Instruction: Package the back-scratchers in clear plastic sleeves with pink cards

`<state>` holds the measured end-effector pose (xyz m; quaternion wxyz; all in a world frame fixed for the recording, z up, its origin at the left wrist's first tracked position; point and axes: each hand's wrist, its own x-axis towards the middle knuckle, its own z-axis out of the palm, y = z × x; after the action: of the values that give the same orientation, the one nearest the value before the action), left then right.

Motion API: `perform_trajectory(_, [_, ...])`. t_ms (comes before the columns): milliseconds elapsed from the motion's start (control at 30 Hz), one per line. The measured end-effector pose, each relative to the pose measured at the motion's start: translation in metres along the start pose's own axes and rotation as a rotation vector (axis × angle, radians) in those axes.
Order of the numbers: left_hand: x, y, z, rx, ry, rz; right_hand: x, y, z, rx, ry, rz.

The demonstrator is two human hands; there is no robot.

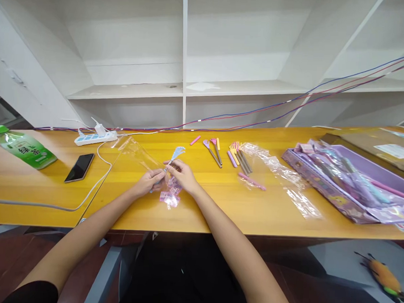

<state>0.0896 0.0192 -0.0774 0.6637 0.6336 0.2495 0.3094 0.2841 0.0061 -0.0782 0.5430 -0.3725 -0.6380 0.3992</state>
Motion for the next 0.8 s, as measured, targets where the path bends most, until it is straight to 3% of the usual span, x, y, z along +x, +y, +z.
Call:
perform_trajectory(67, [-0.001,0.000,0.001,0.039,-0.031,-0.010,0.001,0.000,0.002,0.056,-0.016,0.050])
perform_trajectory(133, [0.000,0.000,-0.001,0.061,0.001,0.013,0.004,-0.001,-0.002,0.140,0.062,0.085])
perform_trajectory(267, [0.006,0.006,-0.011,-0.011,0.249,0.096,0.012,-0.009,-0.028,0.459,0.395,-0.018])
perform_trajectory(333, [0.009,0.009,-0.020,-0.042,0.410,0.127,0.013,-0.016,-0.044,0.544,0.466,-0.064])
perform_trajectory(433, [0.011,0.013,-0.034,-0.048,0.597,0.158,0.008,-0.024,-0.057,0.440,0.373,0.009])
perform_trajectory(567, [0.011,0.014,-0.043,-0.095,0.718,0.199,-0.004,-0.023,-0.048,0.099,0.067,0.104])
perform_trajectory(667, [0.011,0.014,-0.044,-0.182,0.706,0.227,-0.007,-0.017,-0.038,-0.217,-0.062,0.003])
perform_trajectory(800, [0.011,0.016,-0.040,-0.276,0.608,0.235,-0.008,-0.010,-0.034,-0.486,-0.117,-0.134])
